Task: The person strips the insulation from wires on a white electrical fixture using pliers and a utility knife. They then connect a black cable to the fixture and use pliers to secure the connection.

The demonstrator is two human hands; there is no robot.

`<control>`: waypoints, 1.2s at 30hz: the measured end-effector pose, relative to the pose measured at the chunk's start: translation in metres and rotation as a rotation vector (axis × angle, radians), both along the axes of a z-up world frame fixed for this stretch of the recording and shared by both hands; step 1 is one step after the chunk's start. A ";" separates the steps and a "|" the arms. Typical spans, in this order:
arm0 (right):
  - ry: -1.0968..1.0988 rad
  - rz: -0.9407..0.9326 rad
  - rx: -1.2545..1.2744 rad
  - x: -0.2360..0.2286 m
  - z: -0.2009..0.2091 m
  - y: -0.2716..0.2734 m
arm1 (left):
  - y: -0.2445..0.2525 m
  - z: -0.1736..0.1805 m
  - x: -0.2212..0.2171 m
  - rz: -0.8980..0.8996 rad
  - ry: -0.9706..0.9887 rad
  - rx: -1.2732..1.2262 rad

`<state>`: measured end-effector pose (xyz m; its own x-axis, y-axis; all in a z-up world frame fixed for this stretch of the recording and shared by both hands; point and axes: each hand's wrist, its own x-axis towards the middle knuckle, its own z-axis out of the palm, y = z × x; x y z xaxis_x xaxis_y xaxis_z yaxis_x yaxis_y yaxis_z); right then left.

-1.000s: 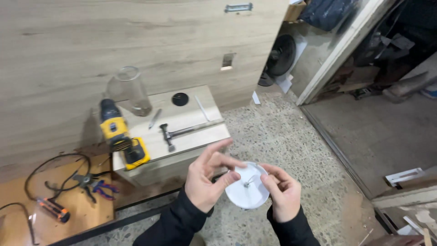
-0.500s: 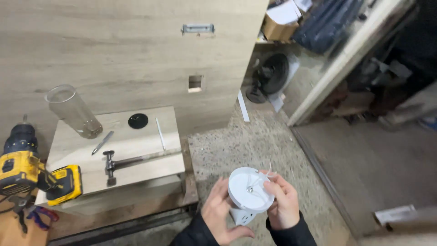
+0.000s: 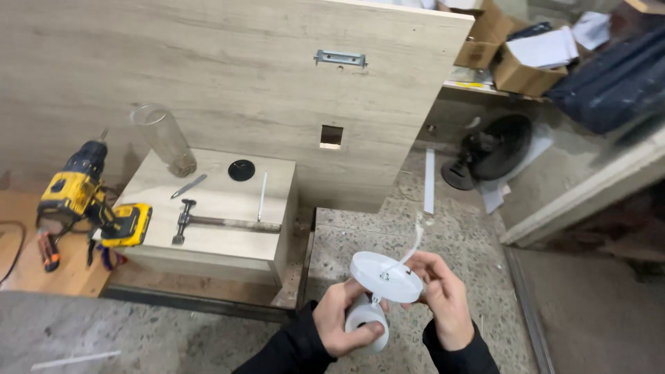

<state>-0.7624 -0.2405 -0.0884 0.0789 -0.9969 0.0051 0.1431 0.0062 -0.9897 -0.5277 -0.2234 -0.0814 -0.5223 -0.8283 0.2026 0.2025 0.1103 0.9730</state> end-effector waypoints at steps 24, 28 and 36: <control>0.949 0.084 -1.083 -0.005 0.053 -0.096 | -0.033 0.029 -0.051 0.606 -0.325 -0.141; 0.925 0.115 -1.106 0.011 0.058 -0.105 | -0.037 0.028 -0.033 0.598 -0.349 -0.131; 0.820 0.121 -1.021 0.038 0.069 -0.125 | -0.033 0.023 -0.002 0.676 -0.198 -0.533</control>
<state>-0.7243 -0.3656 -0.0195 0.5073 -0.5590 0.6558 -0.4462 -0.8215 -0.3550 -0.5296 -0.2565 -0.0589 -0.0215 -0.7937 0.6079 -0.2371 0.5948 0.7681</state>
